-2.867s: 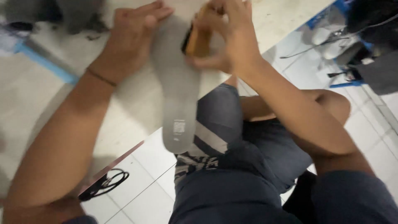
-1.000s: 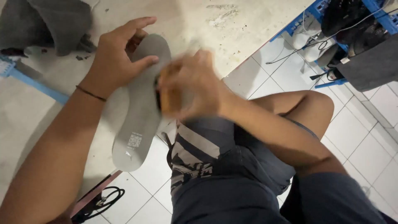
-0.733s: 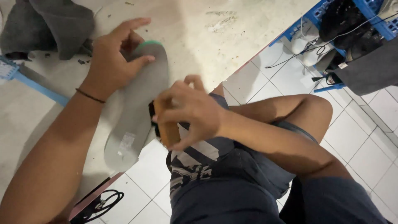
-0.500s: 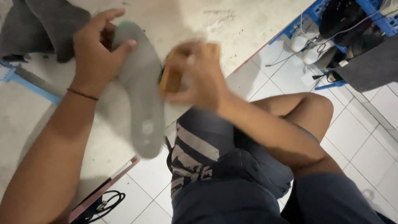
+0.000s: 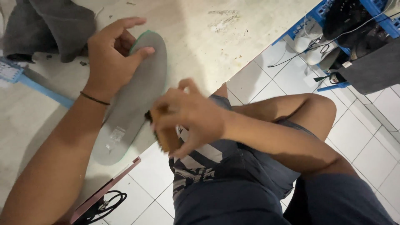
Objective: Scrubbing a grey shoe insole with a black-bristled brush and cleaning solution on a workbench.
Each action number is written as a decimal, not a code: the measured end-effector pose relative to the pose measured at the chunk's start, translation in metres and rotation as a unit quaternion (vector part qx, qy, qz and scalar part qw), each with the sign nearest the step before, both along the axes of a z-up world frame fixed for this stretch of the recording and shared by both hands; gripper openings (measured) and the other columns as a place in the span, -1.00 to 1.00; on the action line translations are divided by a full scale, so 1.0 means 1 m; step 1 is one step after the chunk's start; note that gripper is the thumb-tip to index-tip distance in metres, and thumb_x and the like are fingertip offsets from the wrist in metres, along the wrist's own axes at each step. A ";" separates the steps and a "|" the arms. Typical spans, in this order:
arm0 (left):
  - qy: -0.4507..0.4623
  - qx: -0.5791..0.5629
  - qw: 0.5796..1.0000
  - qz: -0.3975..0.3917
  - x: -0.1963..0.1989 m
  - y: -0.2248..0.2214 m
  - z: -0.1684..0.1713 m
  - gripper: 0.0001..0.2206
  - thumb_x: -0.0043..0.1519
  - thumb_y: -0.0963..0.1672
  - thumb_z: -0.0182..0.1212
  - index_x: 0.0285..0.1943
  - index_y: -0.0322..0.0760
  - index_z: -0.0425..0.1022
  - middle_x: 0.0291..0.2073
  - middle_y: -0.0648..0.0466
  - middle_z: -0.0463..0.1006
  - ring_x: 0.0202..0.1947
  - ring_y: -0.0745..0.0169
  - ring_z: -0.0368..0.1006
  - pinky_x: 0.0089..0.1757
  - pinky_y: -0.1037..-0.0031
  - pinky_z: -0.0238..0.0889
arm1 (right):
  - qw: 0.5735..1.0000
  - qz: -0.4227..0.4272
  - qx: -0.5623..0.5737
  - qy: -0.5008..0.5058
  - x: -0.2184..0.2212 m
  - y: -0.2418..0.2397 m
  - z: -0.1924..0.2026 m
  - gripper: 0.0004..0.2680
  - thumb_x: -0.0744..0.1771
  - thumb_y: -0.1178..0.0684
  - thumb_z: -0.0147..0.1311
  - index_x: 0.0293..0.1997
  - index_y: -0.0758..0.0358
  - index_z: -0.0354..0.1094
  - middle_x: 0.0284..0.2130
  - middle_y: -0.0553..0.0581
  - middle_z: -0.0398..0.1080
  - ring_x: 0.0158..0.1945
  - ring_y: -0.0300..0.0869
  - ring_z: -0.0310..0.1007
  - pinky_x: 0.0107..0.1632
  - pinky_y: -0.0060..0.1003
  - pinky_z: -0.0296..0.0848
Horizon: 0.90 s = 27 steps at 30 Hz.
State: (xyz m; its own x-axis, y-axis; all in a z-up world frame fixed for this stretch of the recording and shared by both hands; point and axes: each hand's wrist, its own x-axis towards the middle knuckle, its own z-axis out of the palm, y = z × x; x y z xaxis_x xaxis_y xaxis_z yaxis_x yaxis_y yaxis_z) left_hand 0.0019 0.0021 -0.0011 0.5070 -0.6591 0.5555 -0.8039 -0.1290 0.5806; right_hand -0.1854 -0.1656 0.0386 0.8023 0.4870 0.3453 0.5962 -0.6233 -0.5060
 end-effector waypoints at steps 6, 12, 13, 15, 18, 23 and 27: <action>0.097 -0.054 0.994 0.011 0.010 -0.001 -0.015 -0.46 0.40 -0.22 0.57 0.44 -0.29 0.27 -0.18 -0.06 0.39 -0.19 0.19 0.40 -0.14 0.41 0.41 | 0.987 -0.130 0.066 -0.067 0.008 -0.046 0.007 -0.53 0.15 -0.33 0.41 0.01 0.11 0.48 0.04 0.21 0.40 0.13 0.01 0.35 0.17 -0.07 0.12; -0.083 0.046 0.995 0.019 -0.001 -0.010 -0.006 -0.44 0.29 -0.08 0.44 0.43 -0.21 0.28 0.22 -0.17 0.34 0.18 -0.12 0.36 0.01 0.17 0.26 | 0.990 -0.097 0.046 -0.088 0.007 -0.040 -0.018 -0.53 0.13 -0.31 0.44 0.00 0.07 0.46 0.04 0.19 0.38 0.11 -0.01 0.34 0.18 -0.02 0.19; -0.242 0.101 0.965 0.029 -0.002 -0.005 -0.011 -0.57 0.41 0.06 0.38 0.34 -0.19 0.53 0.37 -0.18 0.25 0.30 -0.23 0.26 -0.01 0.02 0.08 | 0.993 -0.071 0.022 -0.096 0.004 -0.036 -0.026 -0.53 0.12 -0.33 0.38 0.00 0.07 0.50 0.03 0.24 0.39 0.07 0.03 0.33 0.14 -0.02 0.19; -0.225 0.115 0.968 -0.014 0.002 -0.001 -0.009 -0.68 0.36 -0.01 0.43 0.21 -0.16 0.60 0.22 -0.06 0.42 0.22 -0.12 0.33 0.02 0.07 0.04 | 0.985 -0.129 -0.019 -0.117 0.014 -0.049 -0.023 -0.51 0.14 -0.34 0.45 0.03 0.08 0.48 0.06 0.24 0.35 0.09 0.03 0.31 0.10 -0.03 0.09; -0.186 0.105 0.971 -0.108 0.009 -0.001 0.006 -0.76 0.24 -0.13 0.49 0.06 -0.26 0.68 0.07 -0.05 0.62 0.10 -0.08 0.49 0.05 0.06 0.20 | 0.968 -0.211 -0.015 -0.138 0.010 -0.036 -0.016 -0.48 0.13 -0.26 0.56 0.01 0.18 0.39 0.00 0.21 0.35 0.02 0.03 0.35 0.04 -0.05 0.13; -0.049 0.151 0.972 -0.175 0.012 0.012 0.011 -0.61 0.26 -0.12 0.39 0.27 -0.30 0.55 0.32 -0.07 0.49 0.38 -0.08 0.34 0.29 0.00 0.07 | 0.982 -0.070 -0.024 -0.176 -0.017 -0.004 -0.028 -0.62 0.13 -0.44 0.39 -0.22 -0.13 0.43 -0.04 0.21 0.34 -0.06 -0.05 0.33 0.07 -0.05 0.09; -0.047 0.160 0.975 -0.148 0.019 0.011 -0.003 -0.57 0.24 -0.10 0.43 0.31 -0.15 0.53 0.39 0.06 0.45 0.44 0.09 0.27 0.24 0.10 -0.11 | 0.961 -0.230 -0.022 -0.152 0.009 -0.034 -0.010 -0.60 0.14 -0.11 0.58 -0.12 0.18 0.44 -0.04 0.13 0.33 0.00 -0.03 0.31 0.04 -0.05 -0.01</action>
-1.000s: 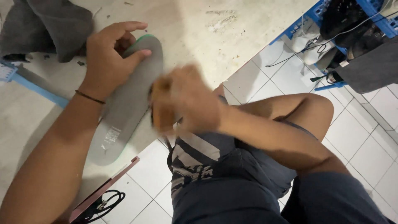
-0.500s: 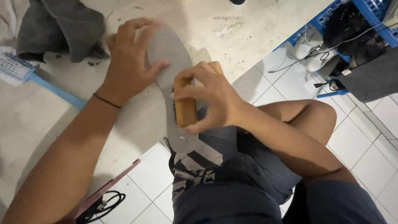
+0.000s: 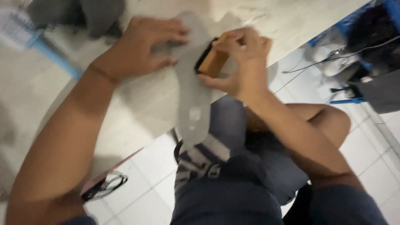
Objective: Scrubbing a grey shoe insole with a black-bristled brush and cleaning solution on a workbench.
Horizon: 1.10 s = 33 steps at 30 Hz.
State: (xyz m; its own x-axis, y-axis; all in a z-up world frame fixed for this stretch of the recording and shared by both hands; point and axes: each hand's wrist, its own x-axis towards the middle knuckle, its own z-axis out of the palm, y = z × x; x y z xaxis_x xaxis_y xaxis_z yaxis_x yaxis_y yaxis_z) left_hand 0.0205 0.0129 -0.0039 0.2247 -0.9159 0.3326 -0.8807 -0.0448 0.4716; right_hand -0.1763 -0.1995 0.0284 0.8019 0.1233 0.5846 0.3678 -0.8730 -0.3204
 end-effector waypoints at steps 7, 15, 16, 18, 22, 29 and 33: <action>0.052 -0.106 0.988 -0.103 0.009 0.004 -0.012 -0.52 0.43 0.07 0.15 0.25 -0.43 0.52 0.27 -0.27 0.46 0.34 -0.27 0.31 0.31 0.00 0.05 | 0.994 0.076 -0.002 0.082 0.005 -0.003 0.002 -0.79 0.19 -0.18 0.51 -0.33 -0.01 0.59 -0.06 0.06 0.56 0.09 -0.04 0.45 0.19 0.00 -0.05; 0.040 -0.066 0.995 -0.069 0.003 0.008 -0.008 -0.66 0.41 -0.08 0.35 0.28 -0.36 0.53 0.33 -0.18 0.43 0.39 -0.22 0.23 0.29 -0.07 0.02 | 0.983 0.151 0.098 0.028 -0.003 0.016 -0.014 -0.46 0.14 -0.01 0.57 0.02 0.39 0.22 -0.03 0.32 0.21 -0.02 0.02 0.33 -0.04 -0.14 0.50; 0.044 -0.076 0.993 -0.081 0.006 0.005 -0.011 -0.64 0.45 -0.03 0.28 0.28 -0.37 0.51 0.33 -0.18 0.42 0.40 -0.23 0.23 0.31 -0.07 0.01 | 0.961 0.159 0.204 0.101 -0.001 0.008 -0.009 -0.31 0.11 0.19 0.64 0.17 0.50 0.04 0.04 0.31 0.12 0.05 0.02 0.34 0.05 -0.14 0.55; 0.052 -0.060 0.993 -0.082 0.007 0.005 -0.013 -0.62 0.45 -0.04 0.26 0.32 -0.39 0.49 0.36 -0.19 0.38 0.40 -0.23 0.23 0.31 -0.04 -0.01 | 0.994 0.031 0.096 0.046 0.019 -0.002 -0.017 -0.43 0.13 0.05 0.66 0.07 0.33 0.24 0.01 0.22 0.23 0.07 0.03 0.32 0.06 -0.06 0.26; 0.018 -0.077 0.993 -0.089 0.007 0.001 -0.007 -0.57 0.41 -0.02 0.24 0.30 -0.47 0.50 0.31 -0.32 0.45 0.35 -0.32 0.31 0.30 -0.07 0.05 | 0.953 0.275 0.095 0.084 0.011 0.050 0.017 -0.85 0.25 -0.16 0.32 -0.32 0.00 0.52 -0.34 0.03 0.47 -0.39 -0.28 0.44 -0.21 -0.39 0.34; -0.035 -0.061 0.996 -0.061 -0.001 -0.004 0.001 -0.57 0.35 0.02 0.24 0.25 -0.37 0.61 0.31 -0.17 0.54 0.35 -0.15 0.42 0.33 0.07 0.14 | 0.990 -0.136 -0.031 -0.026 0.020 0.020 -0.002 -0.57 0.12 -0.27 0.61 -0.12 0.10 0.54 -0.08 0.11 0.35 -0.02 -0.07 0.24 0.07 -0.12 0.02; -0.020 0.003 1.000 -0.008 -0.002 -0.002 0.007 -0.59 0.24 -0.08 0.39 0.28 -0.18 0.56 0.38 -0.03 0.48 0.46 -0.04 0.29 0.23 -0.04 -0.08 | 0.984 0.039 0.008 0.172 0.008 0.031 0.030 -0.71 0.13 -0.28 0.38 -0.26 -0.06 0.51 -0.18 0.11 0.35 -0.07 -0.08 0.30 0.07 -0.03 -0.01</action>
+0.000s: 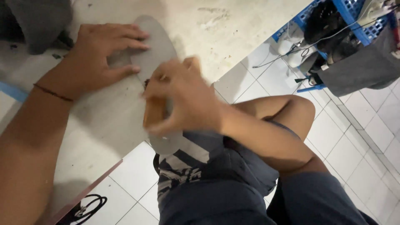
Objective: Scrubbing a grey shoe insole with a black-bristled brush and cleaning solution on a workbench.
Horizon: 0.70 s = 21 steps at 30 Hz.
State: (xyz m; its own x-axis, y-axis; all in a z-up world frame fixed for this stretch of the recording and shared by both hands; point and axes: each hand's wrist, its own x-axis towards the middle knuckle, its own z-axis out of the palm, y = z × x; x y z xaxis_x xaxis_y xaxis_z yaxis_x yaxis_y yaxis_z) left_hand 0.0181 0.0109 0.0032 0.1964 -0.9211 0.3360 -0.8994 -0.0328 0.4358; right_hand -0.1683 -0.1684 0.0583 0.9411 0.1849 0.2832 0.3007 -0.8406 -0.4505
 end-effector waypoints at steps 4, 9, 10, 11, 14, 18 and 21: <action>0.006 0.014 1.000 0.007 0.003 0.000 -0.007 -0.58 0.31 0.01 0.27 0.34 -0.14 0.54 0.42 0.04 0.43 0.48 0.01 0.22 0.20 -0.01 -0.16 | 0.944 -0.199 -0.175 -0.195 0.022 -0.020 -0.018 -0.61 0.13 -0.27 0.43 -0.27 0.17 0.38 -0.31 0.22 0.15 -0.22 0.09 0.13 -0.10 -0.01 -0.01; 0.006 -0.021 1.000 -0.004 0.001 -0.003 -0.003 -0.61 0.25 -0.05 0.38 0.26 -0.17 0.57 0.34 -0.02 0.50 0.40 -0.03 0.35 0.24 0.04 0.03 | 1.000 0.010 0.009 0.023 -0.001 0.008 -0.005 -0.59 0.07 -0.40 0.32 -0.22 0.00 0.50 -0.30 0.11 0.36 -0.19 -0.01 0.33 0.00 0.02 0.07; 0.020 0.015 0.999 0.022 -0.002 -0.003 -0.001 -0.60 0.26 -0.02 0.34 0.30 -0.06 0.54 0.38 0.07 0.46 0.45 0.05 0.27 0.21 0.01 -0.14 | 0.995 0.001 0.032 0.090 0.000 0.007 -0.008 -0.54 0.08 -0.49 0.27 -0.16 -0.06 0.52 -0.26 0.05 0.42 -0.16 -0.07 0.39 0.07 -0.01 0.07; 0.018 0.012 1.000 0.022 0.004 -0.005 -0.004 -0.60 0.26 -0.02 0.34 0.30 -0.06 0.54 0.38 0.07 0.46 0.45 0.05 0.27 0.21 0.01 -0.14 | 0.996 0.001 0.029 0.088 0.010 -0.005 -0.014 -0.54 0.08 -0.49 0.27 -0.16 -0.06 0.52 -0.26 0.05 0.42 -0.16 -0.07 0.39 0.07 -0.01 0.07; -0.037 -0.051 0.997 -0.053 0.006 -0.003 -0.008 -0.58 0.28 -0.04 0.36 0.27 -0.32 0.59 0.33 -0.16 0.51 0.36 -0.19 0.40 0.28 -0.03 0.21 | 0.946 -0.193 -0.138 -0.220 0.017 -0.012 -0.024 -0.63 0.15 -0.19 0.44 -0.19 0.16 0.36 -0.27 0.19 0.09 -0.19 0.07 0.08 -0.14 -0.04 -0.06; 0.003 0.000 1.000 0.000 0.005 -0.002 -0.001 -0.61 0.30 -0.03 0.33 0.29 -0.16 0.56 0.37 -0.02 0.48 0.43 -0.04 0.29 0.22 -0.04 -0.06 | 1.000 -0.010 0.019 -0.009 -0.004 0.012 -0.002 -0.66 0.08 -0.31 0.34 -0.31 0.04 0.48 -0.20 0.10 0.35 -0.16 -0.02 0.28 -0.04 -0.02 0.05; -0.015 -0.024 0.999 -0.020 0.007 -0.004 -0.008 -0.59 0.31 0.00 0.31 0.27 -0.25 0.60 0.34 -0.09 0.51 0.41 -0.13 0.34 0.26 -0.07 0.02 | 0.998 -0.065 0.017 -0.012 0.013 -0.014 -0.035 -0.55 0.08 -0.41 0.37 -0.32 0.16 0.41 -0.29 0.08 0.34 -0.13 -0.05 0.23 -0.06 -0.06 -0.04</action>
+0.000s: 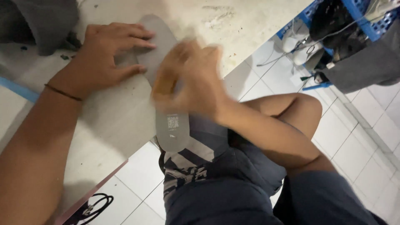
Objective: Scrubbing a grey shoe insole with a black-bristled brush and cleaning solution on a workbench.
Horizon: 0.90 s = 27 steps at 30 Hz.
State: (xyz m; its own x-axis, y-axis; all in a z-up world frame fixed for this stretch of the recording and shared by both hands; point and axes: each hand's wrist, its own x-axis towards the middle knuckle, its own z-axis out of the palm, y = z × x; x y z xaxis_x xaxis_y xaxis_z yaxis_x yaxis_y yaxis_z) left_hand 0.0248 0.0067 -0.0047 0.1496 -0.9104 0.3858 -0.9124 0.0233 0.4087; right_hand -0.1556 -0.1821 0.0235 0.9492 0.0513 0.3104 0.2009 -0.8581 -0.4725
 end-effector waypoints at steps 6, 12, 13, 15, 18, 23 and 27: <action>0.016 0.036 0.999 0.031 0.000 0.000 0.000 -0.58 0.27 -0.02 0.34 0.31 -0.11 0.54 0.40 0.05 0.43 0.45 -0.02 0.24 0.17 -0.04 -0.15 | 0.994 -0.007 0.009 -0.112 -0.025 0.028 0.017 -0.72 0.08 -0.13 0.43 -0.35 0.00 0.39 -0.19 -0.06 0.33 -0.07 -0.13 0.23 -0.01 -0.11 -0.09; 0.019 0.037 0.998 0.040 -0.004 0.001 0.002 -0.58 0.24 -0.06 0.39 0.31 -0.11 0.56 0.38 0.06 0.46 0.42 0.03 0.27 0.12 -0.01 -0.11 | 0.993 -0.054 -0.053 -0.088 0.005 -0.019 0.007 -0.63 0.11 -0.32 0.45 -0.21 -0.01 0.48 -0.15 0.05 0.34 -0.07 -0.04 0.22 -0.04 -0.05 0.02; -0.008 0.025 0.999 0.032 0.000 -0.001 -0.001 -0.57 0.25 -0.07 0.41 0.32 -0.16 0.58 0.38 0.02 0.48 0.40 -0.01 0.30 0.12 -0.03 -0.09 | 0.962 -0.154 -0.109 -0.196 0.018 -0.036 -0.003 -0.54 0.08 -0.27 0.59 -0.13 0.05 0.44 -0.15 0.07 0.26 -0.16 -0.04 0.18 -0.11 -0.09 -0.06; 0.000 0.023 0.999 0.031 0.001 -0.003 -0.004 -0.58 0.23 -0.06 0.41 0.30 -0.09 0.57 0.37 0.07 0.48 0.41 0.03 0.30 0.13 -0.01 -0.09 | 0.973 -0.108 -0.166 -0.122 -0.008 -0.004 -0.007 -0.54 0.11 -0.34 0.48 -0.08 0.02 0.43 -0.11 0.17 0.27 -0.17 0.01 0.20 -0.14 -0.06 0.00; 0.020 0.035 0.998 0.040 -0.005 0.003 0.004 -0.59 0.24 -0.05 0.38 0.30 -0.05 0.54 0.39 0.10 0.45 0.43 0.09 0.26 0.15 0.02 -0.12 | 0.995 0.067 -0.072 0.027 -0.033 0.018 0.009 -0.53 0.07 -0.44 0.34 -0.07 -0.11 0.47 -0.05 0.11 0.35 -0.05 -0.08 0.27 -0.06 -0.07 -0.01; 0.010 0.023 0.999 0.022 -0.008 0.004 -0.003 -0.43 0.11 0.06 0.53 0.31 -0.08 0.53 0.41 0.10 0.41 0.44 0.07 0.25 0.17 0.05 -0.15 | 0.987 -0.069 -0.080 -0.122 -0.013 -0.022 -0.004 -0.52 0.11 -0.38 0.53 -0.12 0.11 0.54 -0.09 0.14 0.36 -0.03 -0.01 0.28 -0.01 -0.01 -0.01; -0.013 0.031 0.999 0.042 -0.008 0.001 0.005 -0.35 0.04 0.14 0.50 0.30 -0.05 0.55 0.38 0.10 0.41 0.38 0.04 0.26 0.14 0.07 -0.16 | 0.995 0.035 -0.053 -0.075 -0.040 0.008 0.006 -0.57 0.07 -0.38 0.39 -0.16 0.00 0.50 -0.13 0.11 0.34 -0.08 -0.04 0.26 -0.05 -0.05 -0.04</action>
State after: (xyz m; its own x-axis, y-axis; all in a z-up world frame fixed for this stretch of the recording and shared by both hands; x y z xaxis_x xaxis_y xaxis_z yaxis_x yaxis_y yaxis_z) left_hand 0.0171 0.0076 0.0007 0.2165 -0.9177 0.3330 -0.9203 -0.0780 0.3833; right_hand -0.1960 -0.1736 0.0299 0.8856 0.1566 0.4373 0.3238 -0.8831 -0.3395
